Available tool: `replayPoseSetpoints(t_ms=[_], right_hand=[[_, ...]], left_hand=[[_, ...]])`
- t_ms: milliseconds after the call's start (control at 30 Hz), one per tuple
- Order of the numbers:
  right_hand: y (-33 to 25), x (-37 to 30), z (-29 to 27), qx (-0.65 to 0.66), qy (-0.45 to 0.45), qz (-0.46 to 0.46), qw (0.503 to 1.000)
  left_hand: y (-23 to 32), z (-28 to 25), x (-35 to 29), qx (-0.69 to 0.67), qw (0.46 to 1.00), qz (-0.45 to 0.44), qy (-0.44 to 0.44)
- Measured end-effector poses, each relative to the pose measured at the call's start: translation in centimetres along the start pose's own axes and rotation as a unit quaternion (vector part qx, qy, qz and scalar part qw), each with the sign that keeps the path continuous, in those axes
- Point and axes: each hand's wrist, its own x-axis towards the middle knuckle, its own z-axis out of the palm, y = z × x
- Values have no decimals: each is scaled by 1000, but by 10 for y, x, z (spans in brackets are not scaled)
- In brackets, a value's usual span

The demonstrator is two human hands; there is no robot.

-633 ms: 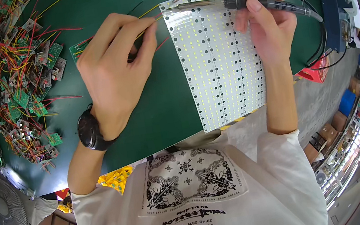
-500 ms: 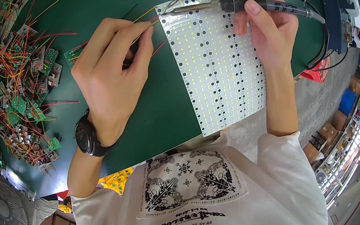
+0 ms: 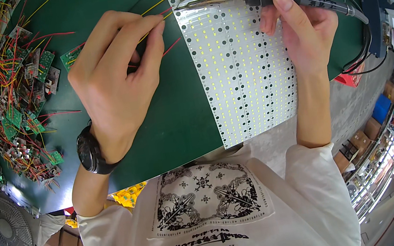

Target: The person solders wires from small circuit boards onto an LED panel using a soldering tool, sets the completed assembly onto a pile, and then places a new LED panel on the table to solder more circuit board wires onto it.

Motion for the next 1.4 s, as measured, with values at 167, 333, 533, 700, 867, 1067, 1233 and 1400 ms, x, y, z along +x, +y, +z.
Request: replayPoseSetpoints(t_ms=[167, 333, 533, 700, 867, 1067, 1233, 1400], right_hand=[[0, 1, -1, 19, -15, -12, 1000], [-1, 1, 2, 18, -4, -2, 1000], [0, 0, 1, 16, 4, -5, 1000], [-1, 0, 0, 34, -3, -16, 999], [-3, 1, 0, 23, 15, 3, 1000], [-2, 4, 0, 60, 34, 4, 998], [-4, 3, 1, 77, 39, 31, 996], [-4, 3, 0, 89, 32, 35, 995]], left_hand=[[1, -1, 0, -5, 1000, -3, -8], [2, -3, 1, -5, 1000, -8, -12], [1, -2, 0, -1, 1000, -7, -18], [1, -1, 0, -1, 1000, -8, -13], [3, -1, 2, 4, 1000, -4, -4], [8, -3, 7, -24, 999, -14, 28], [18, -27, 14, 6, 990, 35, -135], [22, -40, 20, 46, 977, 21, -208]])
